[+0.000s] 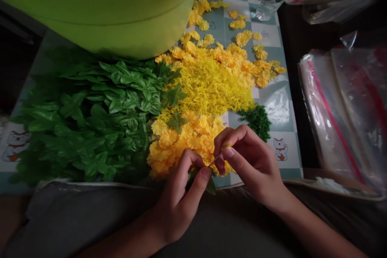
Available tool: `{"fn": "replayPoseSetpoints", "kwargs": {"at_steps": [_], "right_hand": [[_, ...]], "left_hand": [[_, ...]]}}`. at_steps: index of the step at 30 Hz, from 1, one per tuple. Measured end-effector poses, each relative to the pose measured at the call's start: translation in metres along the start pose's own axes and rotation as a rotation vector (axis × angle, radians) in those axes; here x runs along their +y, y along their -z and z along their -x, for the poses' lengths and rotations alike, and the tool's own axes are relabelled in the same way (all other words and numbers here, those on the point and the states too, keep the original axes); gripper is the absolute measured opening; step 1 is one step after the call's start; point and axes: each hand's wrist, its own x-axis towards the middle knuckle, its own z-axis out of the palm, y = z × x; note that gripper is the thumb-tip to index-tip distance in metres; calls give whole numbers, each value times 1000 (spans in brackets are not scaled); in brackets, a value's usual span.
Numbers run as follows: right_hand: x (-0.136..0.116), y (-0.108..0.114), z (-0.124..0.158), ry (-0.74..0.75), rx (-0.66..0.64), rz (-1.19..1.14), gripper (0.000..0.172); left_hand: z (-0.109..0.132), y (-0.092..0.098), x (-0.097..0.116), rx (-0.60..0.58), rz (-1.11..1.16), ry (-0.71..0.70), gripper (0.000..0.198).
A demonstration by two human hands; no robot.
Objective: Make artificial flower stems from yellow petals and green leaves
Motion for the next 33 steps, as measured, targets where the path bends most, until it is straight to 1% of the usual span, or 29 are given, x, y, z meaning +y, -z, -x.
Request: {"fn": "replayPoseSetpoints", "kwargs": {"at_steps": [10,20,27,33], "right_hand": [[0,0,0,-8,-11,48,8],[0,0,0,-35,-5,-8,13],[1,1,0,-44,-19,-40,11],[0,3,0,-34,-10,-15,9]], "left_hand": [[0,0,1,-18,20,8,14],[-1,1,3,-59,69,36,14],[-1,1,0,-65,82,37,14],[0,3,-1,-54,57,61,15]]}}
